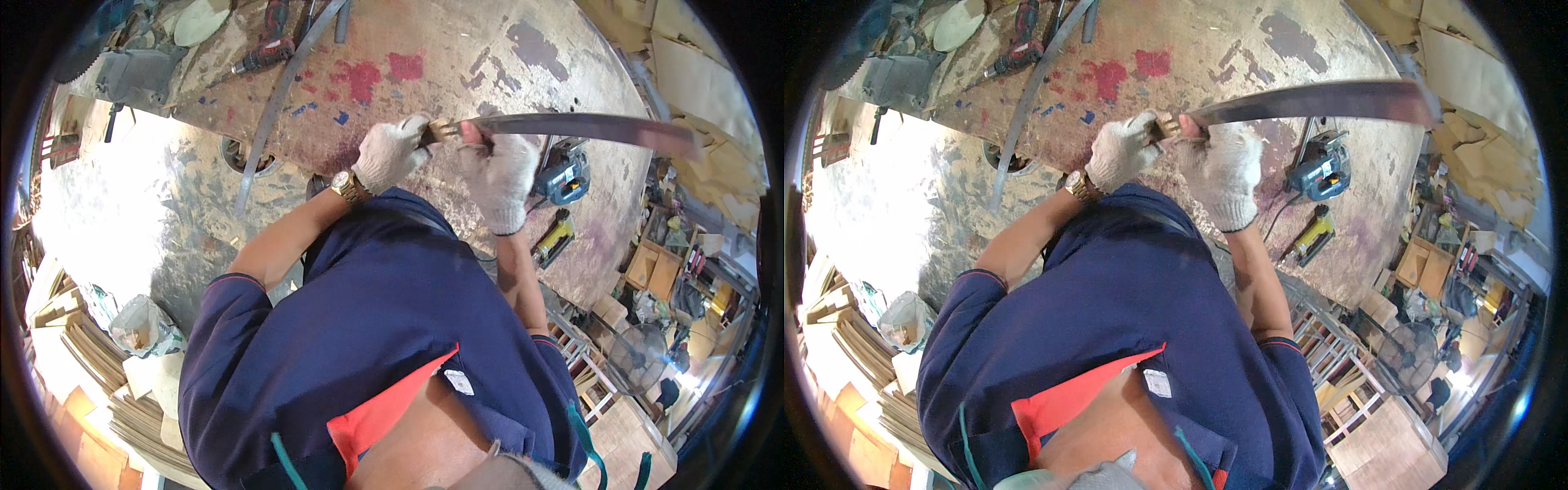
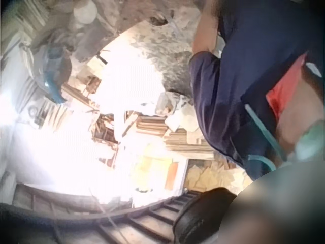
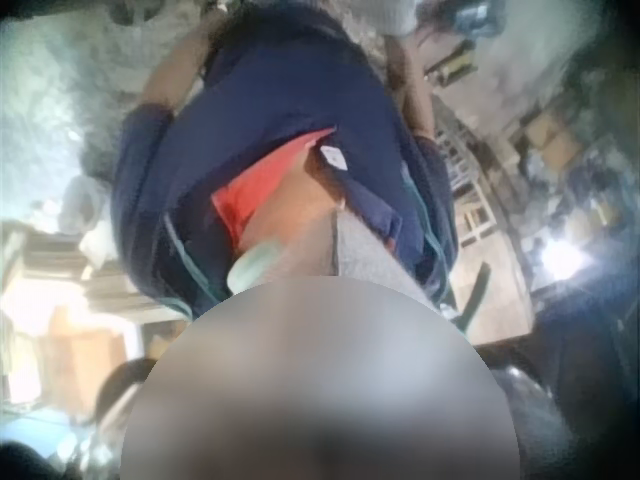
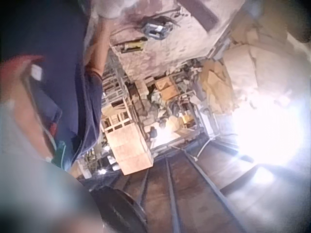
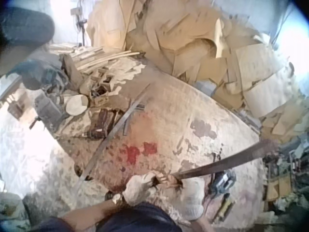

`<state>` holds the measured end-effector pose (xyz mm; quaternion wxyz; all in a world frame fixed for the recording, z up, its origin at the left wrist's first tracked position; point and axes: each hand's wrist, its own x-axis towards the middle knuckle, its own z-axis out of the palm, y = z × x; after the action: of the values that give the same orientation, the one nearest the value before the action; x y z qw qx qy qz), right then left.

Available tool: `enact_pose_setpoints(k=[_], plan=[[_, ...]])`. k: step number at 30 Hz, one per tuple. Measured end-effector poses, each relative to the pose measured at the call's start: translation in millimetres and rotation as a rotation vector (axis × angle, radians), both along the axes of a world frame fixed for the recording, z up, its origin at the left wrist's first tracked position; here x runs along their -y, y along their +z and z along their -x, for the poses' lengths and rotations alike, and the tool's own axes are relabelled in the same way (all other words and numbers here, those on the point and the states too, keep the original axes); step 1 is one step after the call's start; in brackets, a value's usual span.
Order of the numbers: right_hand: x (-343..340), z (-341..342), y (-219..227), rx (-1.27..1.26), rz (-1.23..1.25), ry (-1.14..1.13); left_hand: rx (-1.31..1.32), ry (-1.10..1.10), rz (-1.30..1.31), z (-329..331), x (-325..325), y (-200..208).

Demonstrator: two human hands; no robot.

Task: The person retrieves a wooden piece from a stack, files its edges, and uses a drill to drive screws into it. The person handles wood pieces, a file, and a drill in a cluttered workshop.

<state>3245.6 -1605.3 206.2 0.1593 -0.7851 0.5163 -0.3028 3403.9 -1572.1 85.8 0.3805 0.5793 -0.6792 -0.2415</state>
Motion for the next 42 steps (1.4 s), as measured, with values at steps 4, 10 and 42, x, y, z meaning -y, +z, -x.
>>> enact_pose_setpoints(k=[4,10,42], plan=[[10.5,-2.4,-24.8,-0.313,0.026,0.028,0.090,-0.069,-0.120,3.6,0.9,-7.2],[18.8,29.5,-52.0,-0.115,-0.104,-0.083,0.106,-0.085,-0.201,0.3,5.5,-18.1],[-20.9,71.3,-75.2,0.383,-0.498,-0.376,-0.043,0.077,0.098,-10.0,-19.9,74.9]])
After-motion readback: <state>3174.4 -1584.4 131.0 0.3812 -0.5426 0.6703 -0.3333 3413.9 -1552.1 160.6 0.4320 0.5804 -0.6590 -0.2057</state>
